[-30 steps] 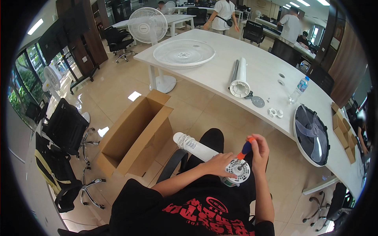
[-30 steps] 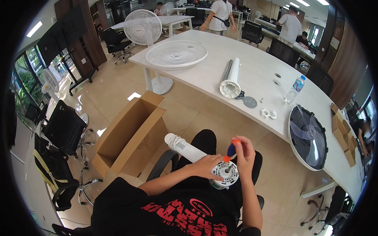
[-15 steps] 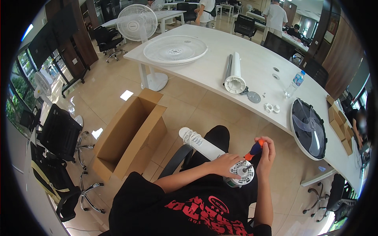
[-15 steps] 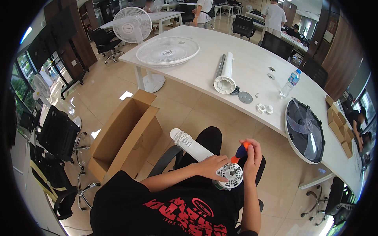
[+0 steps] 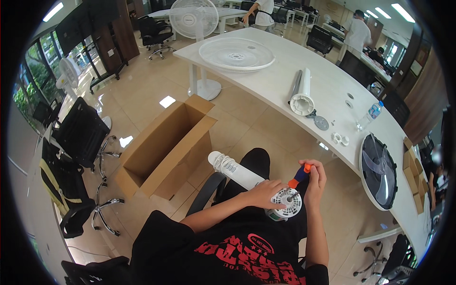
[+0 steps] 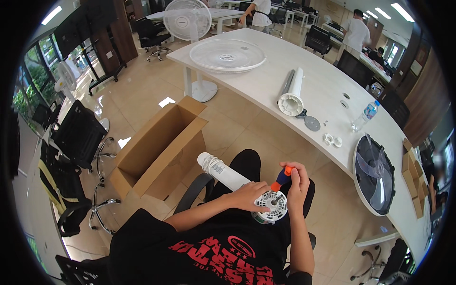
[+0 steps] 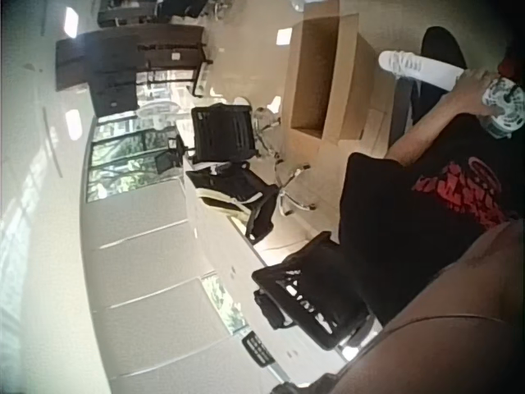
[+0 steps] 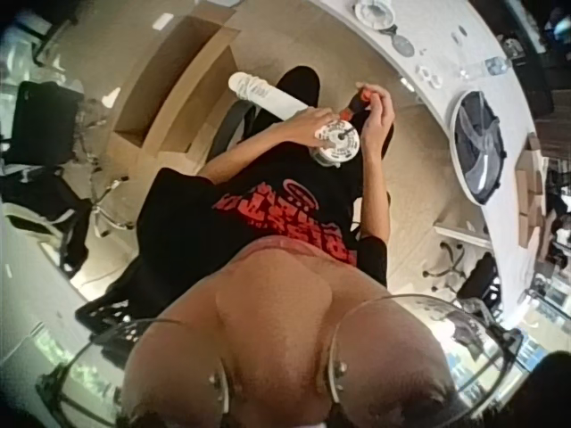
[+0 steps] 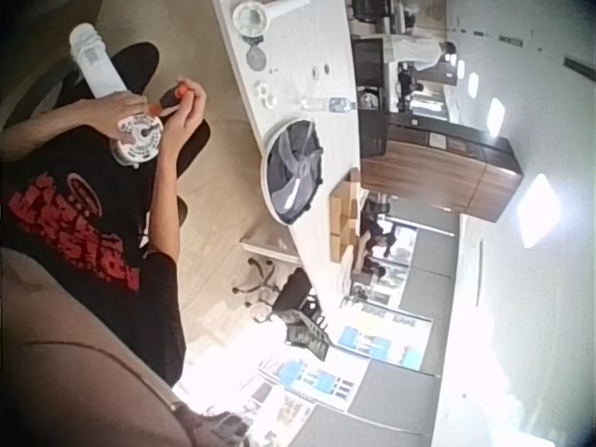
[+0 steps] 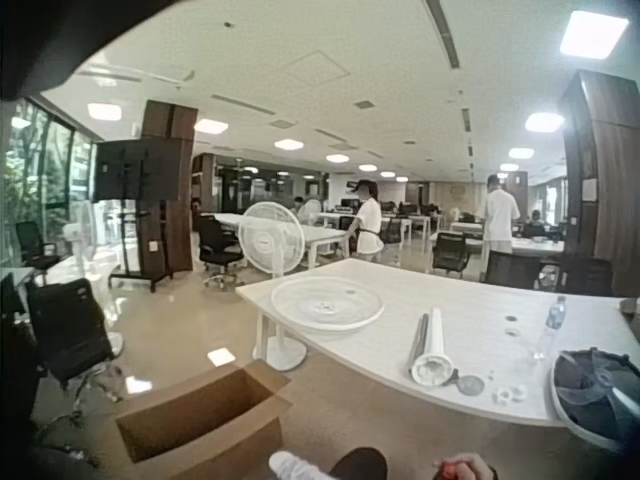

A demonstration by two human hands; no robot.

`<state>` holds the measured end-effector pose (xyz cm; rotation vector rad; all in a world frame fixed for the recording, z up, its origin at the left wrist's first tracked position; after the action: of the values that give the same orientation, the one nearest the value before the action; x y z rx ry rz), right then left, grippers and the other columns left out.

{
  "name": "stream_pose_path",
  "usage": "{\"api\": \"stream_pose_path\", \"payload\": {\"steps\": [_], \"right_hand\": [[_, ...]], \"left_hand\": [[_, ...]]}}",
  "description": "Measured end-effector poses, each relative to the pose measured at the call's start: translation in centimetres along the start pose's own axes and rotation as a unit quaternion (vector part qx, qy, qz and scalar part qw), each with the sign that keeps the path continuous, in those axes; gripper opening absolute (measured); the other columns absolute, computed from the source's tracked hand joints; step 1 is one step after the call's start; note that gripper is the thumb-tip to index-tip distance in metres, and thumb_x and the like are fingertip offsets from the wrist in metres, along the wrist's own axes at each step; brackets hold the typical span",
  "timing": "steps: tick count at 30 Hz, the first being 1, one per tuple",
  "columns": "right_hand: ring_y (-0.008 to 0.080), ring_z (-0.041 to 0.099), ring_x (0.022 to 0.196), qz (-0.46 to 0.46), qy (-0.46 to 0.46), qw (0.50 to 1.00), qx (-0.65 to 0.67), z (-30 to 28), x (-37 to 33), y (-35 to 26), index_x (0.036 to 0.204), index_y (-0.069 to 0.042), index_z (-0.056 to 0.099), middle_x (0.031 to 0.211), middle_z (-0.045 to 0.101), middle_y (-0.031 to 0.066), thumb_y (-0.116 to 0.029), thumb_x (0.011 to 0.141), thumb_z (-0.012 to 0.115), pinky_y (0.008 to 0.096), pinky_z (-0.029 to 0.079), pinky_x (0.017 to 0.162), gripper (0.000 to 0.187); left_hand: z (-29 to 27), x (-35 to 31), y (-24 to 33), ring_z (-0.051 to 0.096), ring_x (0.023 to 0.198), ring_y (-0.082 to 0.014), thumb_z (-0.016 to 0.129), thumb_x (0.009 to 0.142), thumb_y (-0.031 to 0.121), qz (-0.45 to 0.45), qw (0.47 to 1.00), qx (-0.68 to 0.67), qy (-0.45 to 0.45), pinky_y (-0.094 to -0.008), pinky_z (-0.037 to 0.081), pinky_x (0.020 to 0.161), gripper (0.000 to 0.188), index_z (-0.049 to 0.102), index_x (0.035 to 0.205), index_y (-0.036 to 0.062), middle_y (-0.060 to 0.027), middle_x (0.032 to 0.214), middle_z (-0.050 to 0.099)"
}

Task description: Assembling the components of a standing electric fan.

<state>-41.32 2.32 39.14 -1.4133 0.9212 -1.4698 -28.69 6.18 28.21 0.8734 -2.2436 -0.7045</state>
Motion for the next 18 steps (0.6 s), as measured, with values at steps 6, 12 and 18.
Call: {"api": "stream_pose_path", "payload": {"steps": [6,12,18], "right_hand": [[0.0138,0.059,0.1,-0.068,-0.065,0.994,-0.054,3.2,0.1,-1.5,0.108,-0.001,0.066,0.109,0.058,0.0038,-0.005,0.103,0.06,0.0288,0.048,0.091,0.009],[0.0131,0.06,0.1,0.012,-0.05,0.998,0.031,2.4,0.3,-0.1,0.113,-0.001,0.066,0.11,0.06,0.0045,-0.006,0.102,0.063,0.0278,0.048,0.09,0.012],[0.0145,0.063,0.104,-0.085,-0.039,0.994,-0.059,0.0,-0.2,-0.8,0.115,-0.001,0.065,0.118,0.07,0.0107,-0.007,0.105,0.057,0.0295,0.05,0.092,0.014]], "left_hand": [[-0.9,-1.7,-0.7,0.06,0.106,-0.0378,0.075,0.086,0.057,-0.033,0.999,0.03,0.03,-0.0463,0.048,0.091,0.073,0.055,0.125,-0.0021,-0.018,0.115,0.058],[-0.8,-1.4,-0.6,0.059,0.107,-0.0374,0.074,0.087,0.057,-0.045,0.998,0.027,0.018,-0.0459,0.047,0.093,0.074,0.054,0.127,-0.0014,-0.0178,0.116,0.057],[0.5,0.1,-0.6,0.059,0.108,-0.0373,0.074,0.087,0.056,-0.021,0.999,0.029,-0.009,-0.0466,0.047,0.093,0.072,0.054,0.128,-0.0003,-0.0173,0.117,0.057]]}}
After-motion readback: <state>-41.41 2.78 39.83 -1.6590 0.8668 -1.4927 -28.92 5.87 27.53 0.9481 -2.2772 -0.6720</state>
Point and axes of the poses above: each hand's wrist, its own x-axis towards the middle knuckle, its own z-axis out of the palm, y = z × x, the point moved 9 cm from there along x, towards the middle knuckle
